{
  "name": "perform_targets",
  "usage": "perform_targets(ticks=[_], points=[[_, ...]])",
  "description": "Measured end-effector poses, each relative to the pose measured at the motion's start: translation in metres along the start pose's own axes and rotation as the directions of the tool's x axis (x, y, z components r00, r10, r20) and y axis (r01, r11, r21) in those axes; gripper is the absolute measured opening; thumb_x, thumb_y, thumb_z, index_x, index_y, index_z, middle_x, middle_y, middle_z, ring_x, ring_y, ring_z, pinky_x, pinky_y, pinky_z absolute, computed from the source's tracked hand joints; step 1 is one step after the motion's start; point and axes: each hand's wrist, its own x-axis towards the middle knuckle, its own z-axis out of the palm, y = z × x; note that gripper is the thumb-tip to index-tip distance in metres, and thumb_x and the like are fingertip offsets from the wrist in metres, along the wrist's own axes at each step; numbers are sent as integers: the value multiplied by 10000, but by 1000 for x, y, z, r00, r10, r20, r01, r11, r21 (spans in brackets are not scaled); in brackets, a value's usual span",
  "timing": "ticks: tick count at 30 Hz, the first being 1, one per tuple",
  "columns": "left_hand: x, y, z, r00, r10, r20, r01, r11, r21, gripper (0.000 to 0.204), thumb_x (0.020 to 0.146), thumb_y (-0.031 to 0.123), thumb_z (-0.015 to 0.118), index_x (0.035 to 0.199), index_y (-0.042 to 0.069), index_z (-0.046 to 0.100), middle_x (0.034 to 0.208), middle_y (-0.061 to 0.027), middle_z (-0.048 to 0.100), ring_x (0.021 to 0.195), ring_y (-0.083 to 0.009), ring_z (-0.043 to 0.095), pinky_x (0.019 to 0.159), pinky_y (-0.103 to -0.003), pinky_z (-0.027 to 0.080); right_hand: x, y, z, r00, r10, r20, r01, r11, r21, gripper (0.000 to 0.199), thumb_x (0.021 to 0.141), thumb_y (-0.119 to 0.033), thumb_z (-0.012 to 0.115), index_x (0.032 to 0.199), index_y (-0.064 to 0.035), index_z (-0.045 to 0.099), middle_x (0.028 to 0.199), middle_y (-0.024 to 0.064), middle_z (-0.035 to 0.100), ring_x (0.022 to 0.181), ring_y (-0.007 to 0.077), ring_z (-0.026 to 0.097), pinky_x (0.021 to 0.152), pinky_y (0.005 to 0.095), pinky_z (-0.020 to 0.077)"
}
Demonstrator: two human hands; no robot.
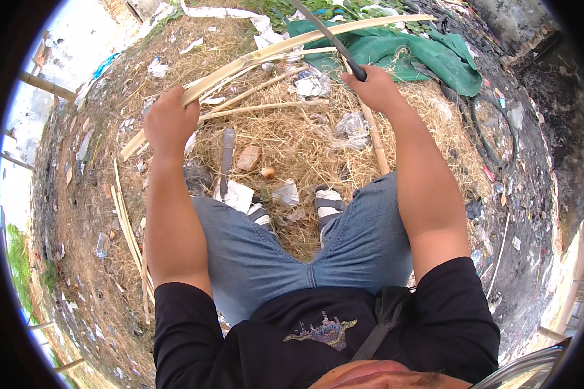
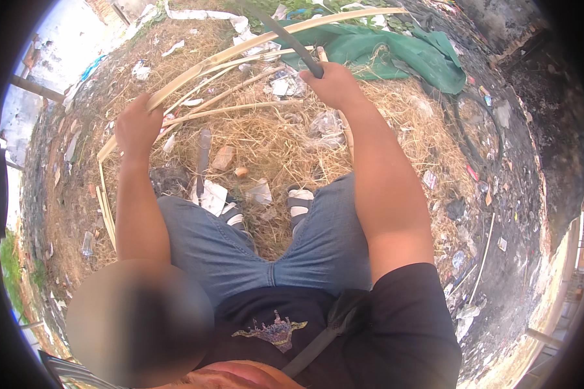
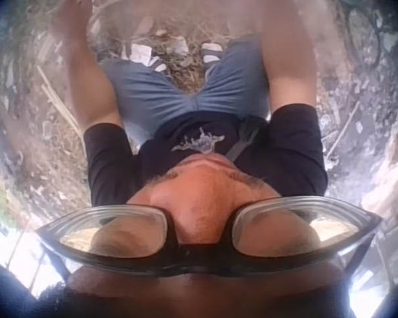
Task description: The person sits on the ground and uses a machete to split long bamboo poles into thin strips. They hold the bamboo with one hand and strike it with the machete in the other, repeatedly splitting the material and discarding the resulting strips onto the ground.
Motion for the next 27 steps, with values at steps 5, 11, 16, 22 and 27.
perform_targets(ticks=[5,11,16,22,27], points=[[-6,17,-4,994,48,-98,-53,998,-44,181,815,282,722,836,107,679,758,-126,700,708,-355,686,656,-468,524,-15,-37,23,946,-323,-10,319,938,-132,452,979,-464,699,927,-16,683,671,66,579,647,197,542,637,401,449],[1,0,-11,984,103,-144,-94,993,67,156,798,253,719,818,109,663,739,-118,686,675,-353,670,637,-467,513,18,39,-6,994,73,-77,-65,992,107,515,961,-498,682,1064,5,729,787,116,682,776,253,672,740,410,514],[1,-5,2,985,110,-130,-105,993,46,163,799,258,718,818,108,657,743,-123,686,677,-359,669,638,-463,514,4,12,-1,998,54,38,-57,996,62,526,952,-508,692,997,16,709,786,118,675,787,254,667,752,418,514],[-2,7,0,997,17,-72,-21,998,-55,191,837,288,698,834,101,660,763,-135,696,707,-371,677,672,-483,526,-13,-18,1,988,-156,11,155,986,64,504,955,-513,722,956,-11,689,701,43,553,686,177,515,654,388,438],[3,-2,-6,997,-44,-59,42,998,-48,206,852,309,691,865,104,693,792,-145,709,752,-379,687,706,-487,531,9,53,-27,980,132,-148,-106,979,172,516,953,-514,702,1041,-5,720,777,79,642,760,216,614,730,411,489]])
